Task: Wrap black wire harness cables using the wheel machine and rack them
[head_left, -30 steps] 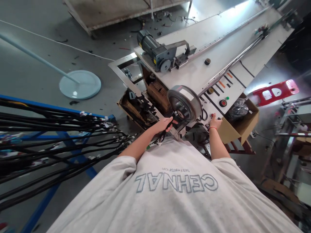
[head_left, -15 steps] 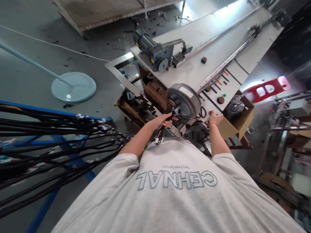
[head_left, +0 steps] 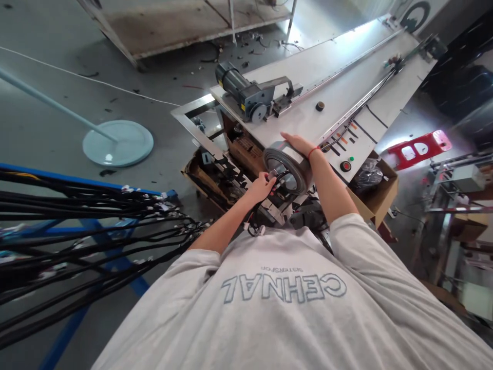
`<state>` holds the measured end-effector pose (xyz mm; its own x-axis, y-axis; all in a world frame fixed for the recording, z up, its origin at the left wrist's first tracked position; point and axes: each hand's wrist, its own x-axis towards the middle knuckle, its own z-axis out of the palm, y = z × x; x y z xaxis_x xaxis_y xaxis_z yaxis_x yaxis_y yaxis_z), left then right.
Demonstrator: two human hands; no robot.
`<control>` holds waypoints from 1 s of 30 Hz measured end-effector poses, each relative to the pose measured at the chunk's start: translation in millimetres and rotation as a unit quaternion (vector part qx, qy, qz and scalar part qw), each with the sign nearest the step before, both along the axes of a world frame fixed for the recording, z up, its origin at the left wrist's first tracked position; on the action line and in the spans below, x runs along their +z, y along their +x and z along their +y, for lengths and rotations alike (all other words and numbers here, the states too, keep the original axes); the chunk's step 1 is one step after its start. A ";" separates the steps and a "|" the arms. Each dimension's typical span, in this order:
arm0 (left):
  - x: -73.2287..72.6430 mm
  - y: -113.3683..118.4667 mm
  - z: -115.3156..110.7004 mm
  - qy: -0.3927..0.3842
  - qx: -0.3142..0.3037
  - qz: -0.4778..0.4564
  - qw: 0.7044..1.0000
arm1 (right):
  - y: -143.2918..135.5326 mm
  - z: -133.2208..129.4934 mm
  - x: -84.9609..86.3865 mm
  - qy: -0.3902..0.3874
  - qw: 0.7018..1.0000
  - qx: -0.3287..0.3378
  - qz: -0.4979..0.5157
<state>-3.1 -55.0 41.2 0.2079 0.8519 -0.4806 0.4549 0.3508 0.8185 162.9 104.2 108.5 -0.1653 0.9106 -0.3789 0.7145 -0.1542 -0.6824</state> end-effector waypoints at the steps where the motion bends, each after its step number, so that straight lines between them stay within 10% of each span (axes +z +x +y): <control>1: 7.1 4.0 -4.3 0.059 -0.005 0.082 0.995 | 6.0 -9.9 -3.6 0.011 1.000 0.001 0.017; 5: 24.4 25.8 -15.0 0.127 -0.090 0.308 0.939 | 63.4 -72.8 -33.4 0.112 0.990 -0.074 0.037; 11: 47.1 24.3 17.9 0.143 -0.171 0.396 0.891 | 108.5 -135.0 -85.3 0.022 0.942 -0.145 -0.302; 18: 67.4 -37.9 52.5 0.148 -0.141 0.420 0.884 | 116.8 -185.8 -54.9 0.025 0.993 -0.117 0.006; 21: 49.1 -41.8 53.8 0.112 -0.141 0.389 0.904 | 95.5 -222.2 -27.5 0.002 0.963 -0.020 0.270; 26: 44.4 -39.5 52.6 0.139 -0.138 0.377 0.905 | -0.2 -205.6 -28.8 -0.349 0.790 0.147 0.481; 30: 58.3 -42.5 52.2 0.167 -0.131 0.396 0.893 | -49.5 -171.2 -41.3 -0.439 0.802 0.053 0.400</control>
